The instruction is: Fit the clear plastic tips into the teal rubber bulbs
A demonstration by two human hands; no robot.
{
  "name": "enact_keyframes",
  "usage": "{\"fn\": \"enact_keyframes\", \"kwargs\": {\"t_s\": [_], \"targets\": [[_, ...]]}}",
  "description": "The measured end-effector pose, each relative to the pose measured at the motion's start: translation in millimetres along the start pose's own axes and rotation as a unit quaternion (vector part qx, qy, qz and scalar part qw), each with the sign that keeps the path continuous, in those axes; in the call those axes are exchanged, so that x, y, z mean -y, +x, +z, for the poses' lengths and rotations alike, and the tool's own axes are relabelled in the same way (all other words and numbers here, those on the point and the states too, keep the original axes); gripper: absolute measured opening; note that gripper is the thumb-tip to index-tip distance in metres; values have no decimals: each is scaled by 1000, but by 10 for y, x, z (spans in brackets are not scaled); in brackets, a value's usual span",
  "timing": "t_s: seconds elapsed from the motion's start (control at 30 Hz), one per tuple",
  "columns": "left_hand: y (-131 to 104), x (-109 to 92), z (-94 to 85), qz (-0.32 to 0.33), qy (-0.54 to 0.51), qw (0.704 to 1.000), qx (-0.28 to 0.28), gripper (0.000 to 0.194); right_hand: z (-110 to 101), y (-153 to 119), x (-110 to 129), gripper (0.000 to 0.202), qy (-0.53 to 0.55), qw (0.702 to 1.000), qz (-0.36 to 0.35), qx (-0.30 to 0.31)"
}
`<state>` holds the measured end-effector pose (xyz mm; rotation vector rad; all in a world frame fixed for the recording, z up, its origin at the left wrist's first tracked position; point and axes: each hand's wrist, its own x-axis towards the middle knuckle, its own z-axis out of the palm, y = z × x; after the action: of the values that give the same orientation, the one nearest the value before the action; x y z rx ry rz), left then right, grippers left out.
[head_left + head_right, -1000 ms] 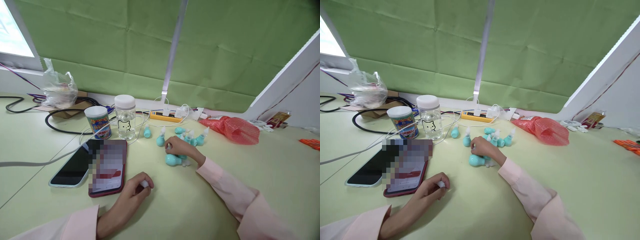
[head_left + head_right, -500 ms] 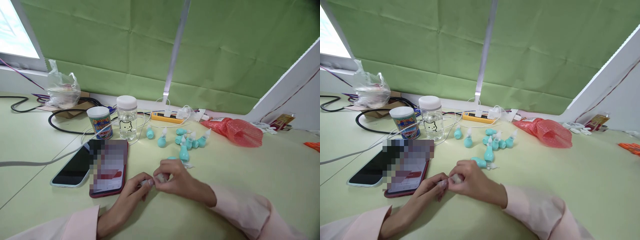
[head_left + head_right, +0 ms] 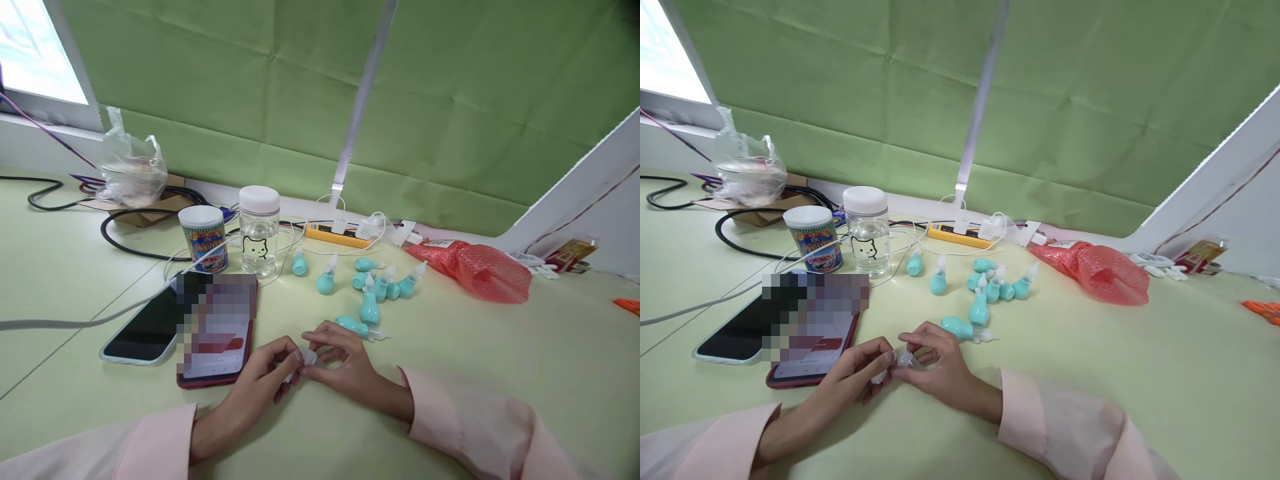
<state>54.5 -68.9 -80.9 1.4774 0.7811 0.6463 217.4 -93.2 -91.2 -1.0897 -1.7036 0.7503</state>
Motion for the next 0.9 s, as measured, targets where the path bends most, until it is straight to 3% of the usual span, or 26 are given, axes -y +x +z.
{"fn": "enact_keyframes", "kwargs": {"t_s": [0.13,0.27,0.4,0.5,0.6,0.67,0.77,0.9], "targets": [[-10,23,-5,4,-10,1000,-11,21,-47,29,-17,28,-102,991,-83,21],[-33,14,-6,5,-13,1000,-16,19,-164,59,41,37,-253,948,-188,49],[-31,-23,-9,12,1,1000,-24,19,-243,33,52,32,-341,919,-166,109],[-22,-37,-13,17,30,999,-35,17,-219,-25,-2,28,-259,957,-103,78],[-20,-25,-21,37,79,995,-40,13,-140,-99,-16,24,-72,996,60,-3],[-19,-10,-27,51,106,992,-39,12,-85,-133,13,24,53,985,161,-27],[-13,-4,-34,60,136,988,-43,13,-38,-130,72,29,178,952,248,-25],[-11,-26,-27,59,155,985,-52,13,-62,-49,116,23,208,945,243,-69]]}}
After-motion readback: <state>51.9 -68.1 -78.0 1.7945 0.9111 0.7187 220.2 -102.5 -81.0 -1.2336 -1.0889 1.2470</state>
